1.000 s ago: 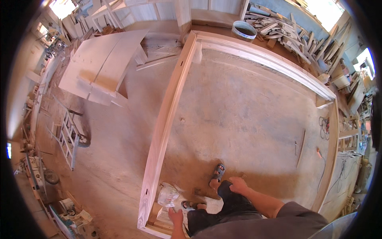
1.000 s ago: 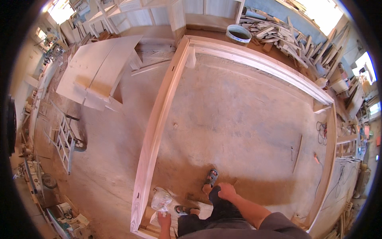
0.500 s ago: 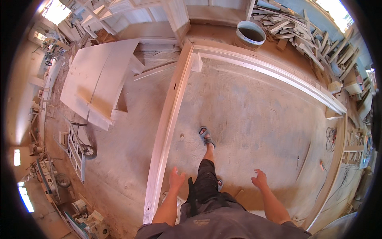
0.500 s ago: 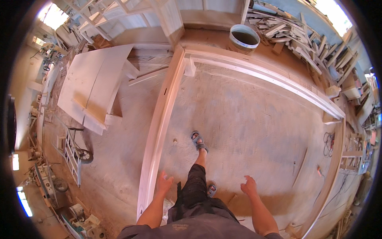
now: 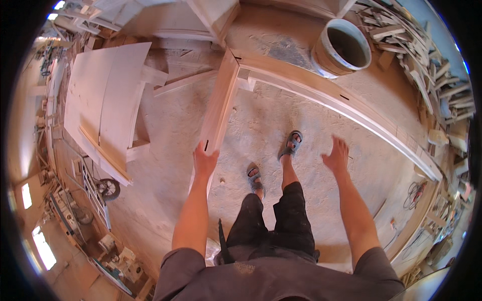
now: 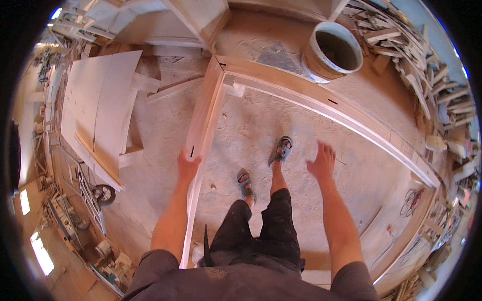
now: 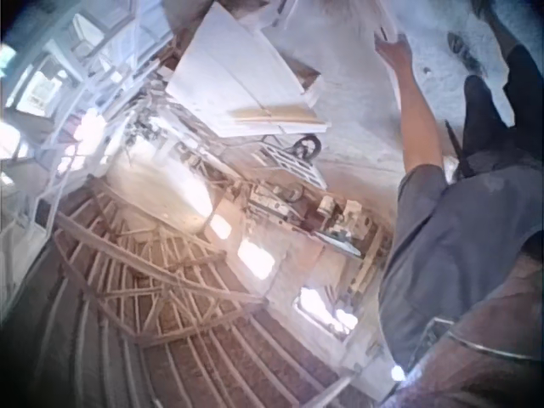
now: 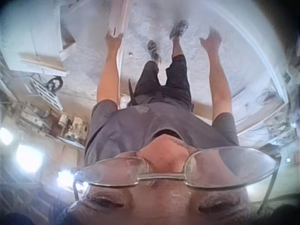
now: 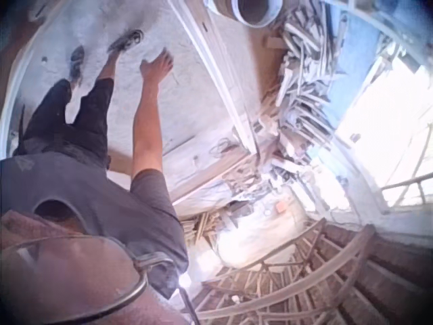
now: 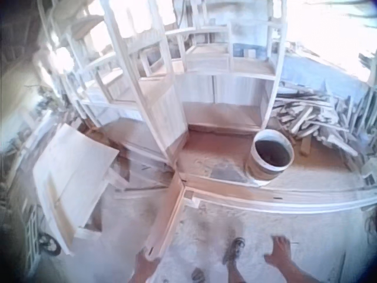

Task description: The person assembles a large rectangular wooden frame by hand, aligning the mitered corner joints one at a time.

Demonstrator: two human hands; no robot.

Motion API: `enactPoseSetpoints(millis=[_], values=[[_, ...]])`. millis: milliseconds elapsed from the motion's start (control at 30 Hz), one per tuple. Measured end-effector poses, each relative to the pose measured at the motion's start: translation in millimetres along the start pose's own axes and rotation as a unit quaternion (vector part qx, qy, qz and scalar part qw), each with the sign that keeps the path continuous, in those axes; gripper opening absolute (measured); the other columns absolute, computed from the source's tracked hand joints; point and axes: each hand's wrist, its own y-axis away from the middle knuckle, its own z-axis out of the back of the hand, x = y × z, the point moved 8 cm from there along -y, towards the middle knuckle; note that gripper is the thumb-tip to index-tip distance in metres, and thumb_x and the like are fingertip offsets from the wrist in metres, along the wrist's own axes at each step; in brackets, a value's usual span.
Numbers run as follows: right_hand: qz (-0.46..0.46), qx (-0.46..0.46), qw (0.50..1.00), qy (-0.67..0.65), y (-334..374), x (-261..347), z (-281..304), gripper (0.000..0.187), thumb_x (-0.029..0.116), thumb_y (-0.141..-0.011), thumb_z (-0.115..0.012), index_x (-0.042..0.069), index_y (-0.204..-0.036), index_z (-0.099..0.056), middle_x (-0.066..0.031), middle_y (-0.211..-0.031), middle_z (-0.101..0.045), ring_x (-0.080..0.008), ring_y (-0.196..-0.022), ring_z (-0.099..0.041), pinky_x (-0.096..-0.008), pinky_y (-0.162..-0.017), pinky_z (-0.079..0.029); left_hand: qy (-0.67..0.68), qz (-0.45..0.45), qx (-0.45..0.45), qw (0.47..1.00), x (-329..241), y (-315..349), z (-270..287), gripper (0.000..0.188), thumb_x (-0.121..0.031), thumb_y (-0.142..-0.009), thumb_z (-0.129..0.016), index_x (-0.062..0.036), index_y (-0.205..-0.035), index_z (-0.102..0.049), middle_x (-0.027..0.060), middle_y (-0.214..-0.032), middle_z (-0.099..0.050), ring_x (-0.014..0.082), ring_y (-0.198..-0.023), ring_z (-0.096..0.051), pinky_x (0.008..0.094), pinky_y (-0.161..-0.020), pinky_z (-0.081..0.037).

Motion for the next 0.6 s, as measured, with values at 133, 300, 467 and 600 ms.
enactPoseSetpoints(millis=[133, 300, 467, 600], values=[[0.078, -0.061, 0.992, 0.084, -138.6, 29.8, 40.1, 0.109, 0.02, -0.066, -0.093, 0.011, -0.158, -0.034, -0.0189, -0.161, -0.036, -0.0409, -0.154, -0.027, -0.0573, -0.125, -0.021, -0.015, 0.05, -0.016, 0.998, -63.6, -88.7, -23.7, 0.095, -0.034, -0.075, -0.085, 0.003, -0.151, -0.042, 0.0293, -0.149, -0.049, 0.0462, -0.14, -0.043, 0.0523, -0.118, -0.037], [0.103, -0.001, 0.986, 0.129, -251.6, 57.4, 16.6, 0.118, 0.02, -0.067, -0.094, 0.015, -0.162, -0.025, -0.0163, -0.167, -0.028, -0.0405, -0.157, -0.021, -0.058, -0.127, -0.016, -0.064, 0.071, -0.036, 0.995, -72.6, -168.1, -53.9, 0.111, -0.04, -0.071, -0.089, 0.001, -0.158, -0.033, 0.0285, -0.156, -0.042, 0.0447, -0.147, -0.035, 0.0523, -0.122, -0.031], [0.063, 0.0, 0.983, 0.171, -285.8, 67.4, 0.7, 0.105, 0.021, -0.072, -0.091, 0.015, -0.159, -0.032, -0.0171, -0.131, -0.056, -0.0379, -0.126, -0.052, -0.0521, -0.108, -0.039, -0.091, 0.028, -0.009, 0.995, -105.4, -206.2, -75.4, 0.107, -0.038, -0.072, -0.087, -0.0054, -0.158, -0.032, 0.024, -0.157, -0.042, 0.0421, -0.147, -0.037, 0.0508, -0.121, -0.031], [0.066, -0.018, 0.986, 0.154, -292.6, 69.7, 3.2, 0.081, 0.018, -0.07, -0.089, 0.012, -0.14, -0.05, -0.0164, -0.126, -0.057, -0.0366, -0.124, -0.053, -0.0495, -0.106, -0.041, -0.053, 0.028, 0.001, 0.998, -119.1, -214.3, -80.3, 0.1, -0.037, -0.072, -0.087, -0.0058, -0.153, -0.038, 0.0229, -0.147, -0.053, 0.0406, -0.137, -0.049, 0.049, -0.115, -0.04]])
